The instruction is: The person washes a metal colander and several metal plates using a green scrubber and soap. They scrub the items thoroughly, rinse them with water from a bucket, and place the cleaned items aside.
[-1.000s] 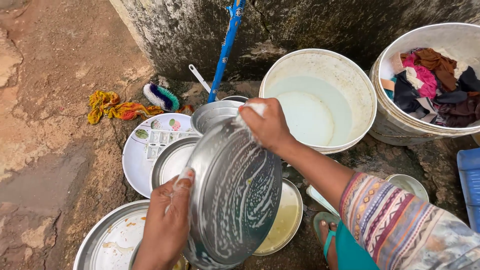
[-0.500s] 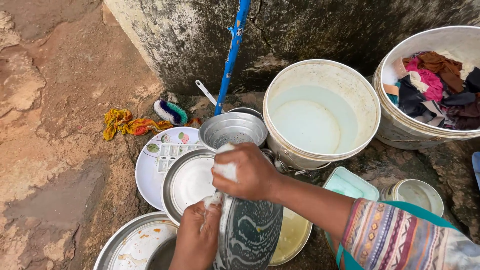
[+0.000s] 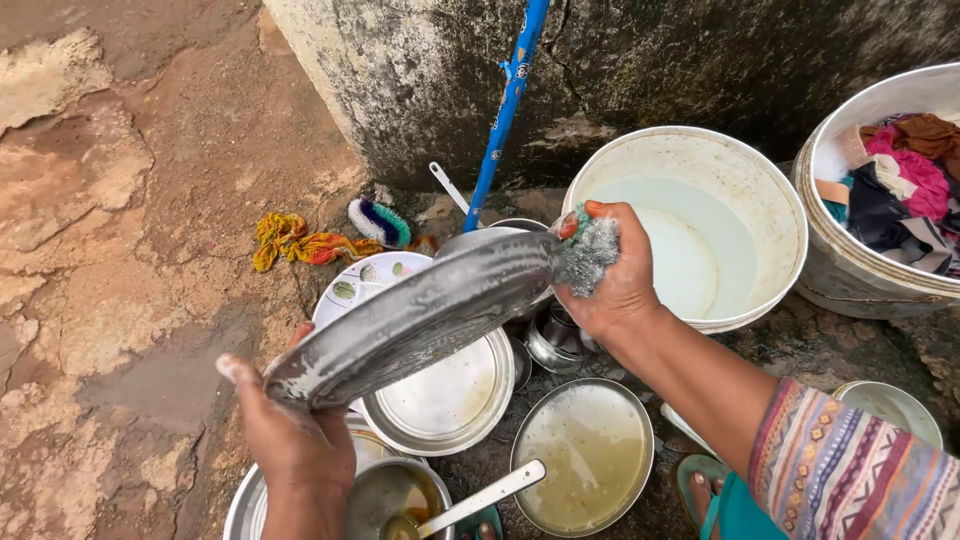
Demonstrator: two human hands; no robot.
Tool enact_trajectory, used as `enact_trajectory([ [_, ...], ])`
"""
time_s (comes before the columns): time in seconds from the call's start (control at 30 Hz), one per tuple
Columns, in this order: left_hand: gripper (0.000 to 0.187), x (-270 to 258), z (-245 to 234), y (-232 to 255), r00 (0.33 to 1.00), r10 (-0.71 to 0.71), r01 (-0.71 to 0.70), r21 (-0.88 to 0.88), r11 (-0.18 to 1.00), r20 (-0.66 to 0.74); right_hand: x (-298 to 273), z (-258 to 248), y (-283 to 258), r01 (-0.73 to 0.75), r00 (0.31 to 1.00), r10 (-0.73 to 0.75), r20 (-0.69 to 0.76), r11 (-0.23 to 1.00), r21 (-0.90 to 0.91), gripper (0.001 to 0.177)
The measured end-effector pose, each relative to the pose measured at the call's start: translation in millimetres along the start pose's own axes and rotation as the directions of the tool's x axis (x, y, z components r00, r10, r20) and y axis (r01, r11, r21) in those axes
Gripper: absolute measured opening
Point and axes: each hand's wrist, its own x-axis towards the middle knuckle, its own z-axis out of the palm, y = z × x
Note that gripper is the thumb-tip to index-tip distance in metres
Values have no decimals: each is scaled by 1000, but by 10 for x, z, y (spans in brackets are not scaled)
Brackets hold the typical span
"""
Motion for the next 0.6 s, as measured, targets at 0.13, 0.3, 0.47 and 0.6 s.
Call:
enact_trajectory([
  [0.13, 41, -22, 32, 259, 892, -440, 430, 111, 896, 103, 135, -157, -226, -30, 892, 128, 433, 974, -226, 31],
  [0.3, 52, 36, -173, -105, 912, -342, 246, 364, 898, 228, -64, -26, 223, 284, 903, 234, 360, 304, -909, 37],
  [0.47, 41, -388, 142, -222, 907, -236, -7, 574, 819, 348, -532, 85, 797, 367, 930, 145, 337, -346, -863, 61],
  [0.6, 29, -240, 26, -372, 929, 0, -264, 665, 698, 370, -893, -170, 1120, 875, 482, 144, 864, -41, -482, 56],
])
